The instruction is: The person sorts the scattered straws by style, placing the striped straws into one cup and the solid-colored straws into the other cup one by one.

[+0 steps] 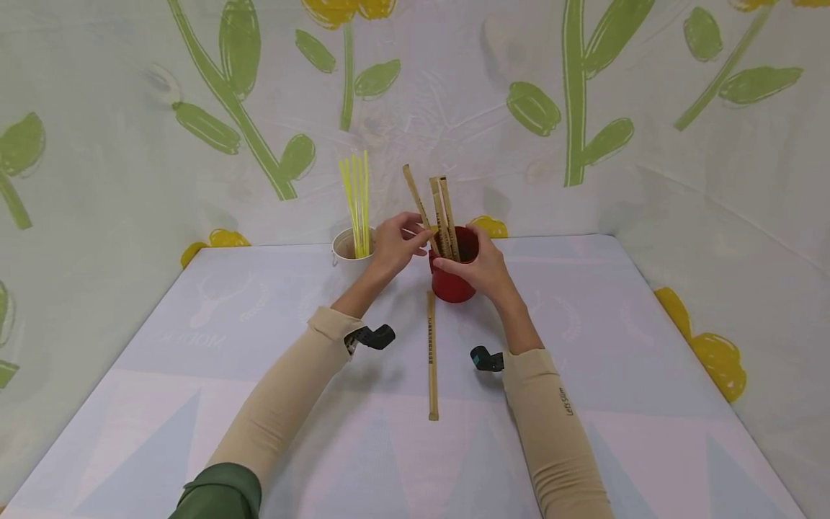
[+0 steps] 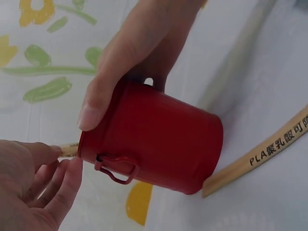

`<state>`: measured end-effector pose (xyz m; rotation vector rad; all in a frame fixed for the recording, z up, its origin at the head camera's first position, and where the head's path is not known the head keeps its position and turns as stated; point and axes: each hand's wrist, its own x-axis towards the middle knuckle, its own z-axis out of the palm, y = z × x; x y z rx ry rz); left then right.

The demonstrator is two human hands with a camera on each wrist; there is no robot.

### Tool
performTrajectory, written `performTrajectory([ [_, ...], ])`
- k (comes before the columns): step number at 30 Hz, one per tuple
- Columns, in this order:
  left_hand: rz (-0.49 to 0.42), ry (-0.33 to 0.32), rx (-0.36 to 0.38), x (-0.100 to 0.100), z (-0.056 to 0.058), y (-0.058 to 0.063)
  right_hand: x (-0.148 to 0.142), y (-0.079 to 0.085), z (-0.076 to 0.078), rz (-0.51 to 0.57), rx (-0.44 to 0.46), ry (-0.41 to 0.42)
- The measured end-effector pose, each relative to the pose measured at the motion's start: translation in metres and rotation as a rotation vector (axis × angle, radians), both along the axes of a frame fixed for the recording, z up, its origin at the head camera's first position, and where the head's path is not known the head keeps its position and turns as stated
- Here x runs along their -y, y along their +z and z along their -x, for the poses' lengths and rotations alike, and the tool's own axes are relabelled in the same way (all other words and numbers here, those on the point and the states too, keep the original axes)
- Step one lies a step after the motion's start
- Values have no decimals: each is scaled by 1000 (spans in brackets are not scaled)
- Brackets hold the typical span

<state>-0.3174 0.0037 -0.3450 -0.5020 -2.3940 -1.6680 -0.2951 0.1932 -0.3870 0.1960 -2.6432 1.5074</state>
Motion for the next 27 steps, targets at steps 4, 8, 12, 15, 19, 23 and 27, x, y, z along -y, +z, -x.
performTrajectory([
  [4,-18,0,4,3,-1,-2,0,0,0,9,3,-2],
  [8,-1,25,-8,3,-2,-2,-1,0,-1,7,6,-2],
  [12,37,33,-34,1,-3,2,-1,0,-1,6,5,-5],
  [15,45,14,-40,0,-3,4,0,1,-2,6,3,-9],
  [19,39,1,-34,1,-4,3,1,1,-1,5,-2,-5],
  [23,30,-16,-27,3,-6,0,1,1,0,6,-8,-2],
  [27,41,-37,-22,4,-9,-3,0,1,0,7,-5,-2],
])
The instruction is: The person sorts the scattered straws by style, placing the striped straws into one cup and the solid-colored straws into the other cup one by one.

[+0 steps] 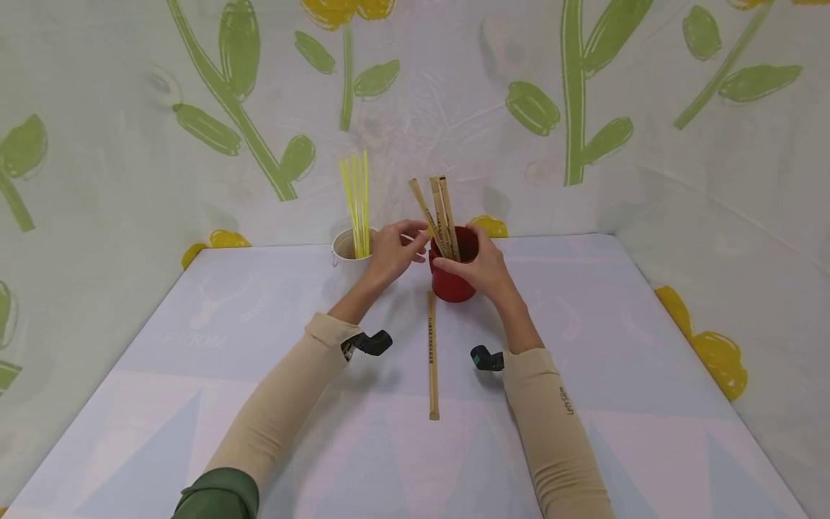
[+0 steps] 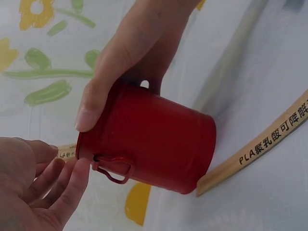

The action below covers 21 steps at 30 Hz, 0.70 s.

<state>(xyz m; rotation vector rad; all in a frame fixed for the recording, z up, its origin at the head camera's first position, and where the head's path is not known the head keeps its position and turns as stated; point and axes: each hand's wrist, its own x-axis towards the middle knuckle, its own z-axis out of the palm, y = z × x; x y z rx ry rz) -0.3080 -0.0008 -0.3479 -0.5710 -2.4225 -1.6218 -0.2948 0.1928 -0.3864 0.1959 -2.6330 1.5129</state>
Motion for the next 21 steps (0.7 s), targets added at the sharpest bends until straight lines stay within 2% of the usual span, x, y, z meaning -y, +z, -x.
performTrajectory([
  [13,8,-62,0,3,-15,-9,-1,0,0,-5,0,8],
  [21,-4,-116,8,11,-30,-15,-2,-2,1,-13,-1,1],
])
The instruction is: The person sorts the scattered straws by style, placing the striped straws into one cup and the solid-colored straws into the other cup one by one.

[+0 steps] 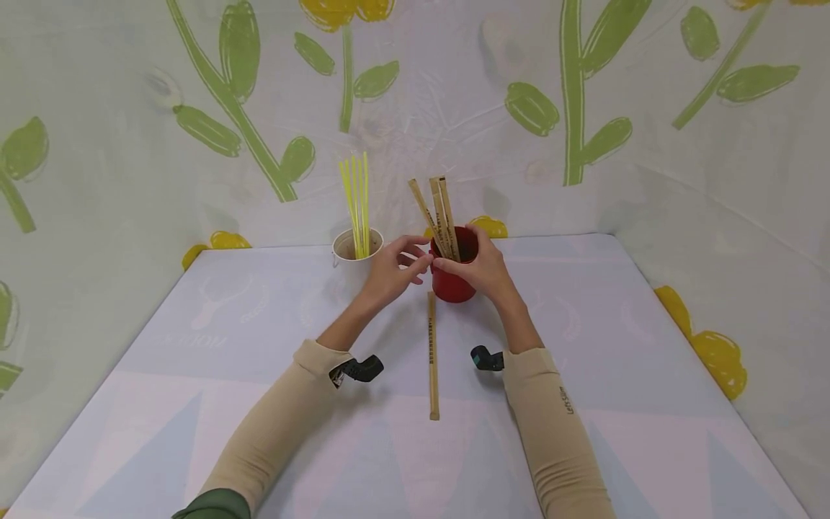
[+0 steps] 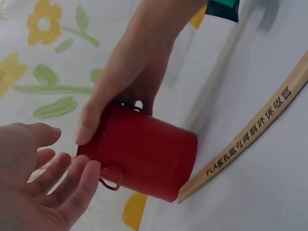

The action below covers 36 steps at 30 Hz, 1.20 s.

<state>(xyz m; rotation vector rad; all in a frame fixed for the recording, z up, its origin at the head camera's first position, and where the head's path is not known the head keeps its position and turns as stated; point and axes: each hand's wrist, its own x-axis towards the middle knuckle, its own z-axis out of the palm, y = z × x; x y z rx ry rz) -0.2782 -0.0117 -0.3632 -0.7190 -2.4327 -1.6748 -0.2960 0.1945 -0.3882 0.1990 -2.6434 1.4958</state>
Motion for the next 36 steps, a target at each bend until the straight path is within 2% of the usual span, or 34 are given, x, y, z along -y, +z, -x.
performTrajectory([
  [3,30,-9,6,3,-4,1,0,0,1,-3,-12,3],
  [10,176,-12,-27,7,-17,1,2,1,2,3,-16,15],
  [17,283,-27,-47,9,-30,-6,2,1,0,-4,-5,6],
  [21,351,-37,-30,12,-32,-13,1,1,0,10,0,9],
  [29,561,10,-28,14,-34,-24,1,0,0,11,9,4],
  [36,657,21,54,11,-38,-30,2,0,0,10,9,3],
])
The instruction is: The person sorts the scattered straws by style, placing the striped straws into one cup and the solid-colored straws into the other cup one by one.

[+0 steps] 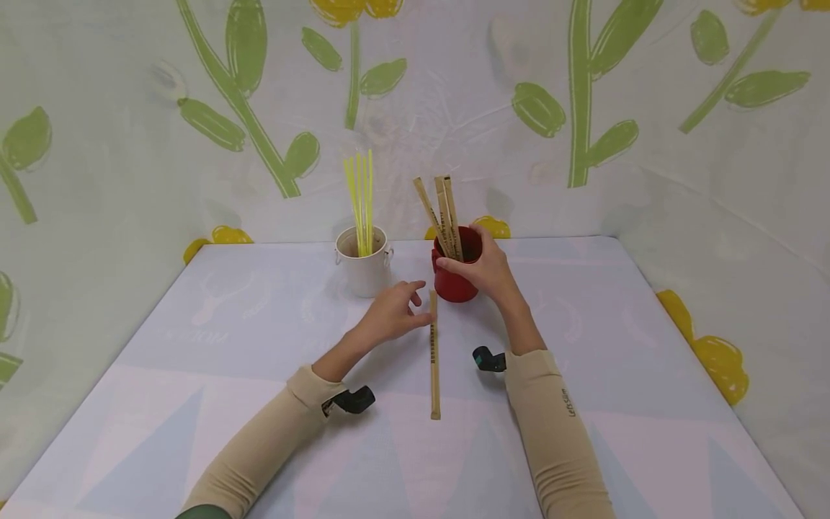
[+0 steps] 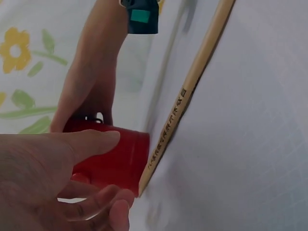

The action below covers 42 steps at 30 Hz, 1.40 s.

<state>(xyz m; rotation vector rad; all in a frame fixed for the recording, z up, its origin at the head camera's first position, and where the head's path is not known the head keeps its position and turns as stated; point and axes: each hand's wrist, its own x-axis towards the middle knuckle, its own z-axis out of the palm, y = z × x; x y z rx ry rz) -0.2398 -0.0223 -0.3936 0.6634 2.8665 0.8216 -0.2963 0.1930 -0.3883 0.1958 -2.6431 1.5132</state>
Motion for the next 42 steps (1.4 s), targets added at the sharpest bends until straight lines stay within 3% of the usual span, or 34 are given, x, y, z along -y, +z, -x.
performTrajectory([
  [16,104,-16,143,-9,-6,-7,0,0,-1,-5,5,1],
  [27,112,-50,160,-13,-11,-9,-1,1,-1,-1,3,1],
  [34,152,-36,182,-14,-12,-8,0,2,1,-5,11,1],
  [37,143,-39,206,-13,-11,-7,-1,2,0,-4,17,5],
  [42,79,-35,310,-8,-10,-4,-1,1,0,6,23,7],
])
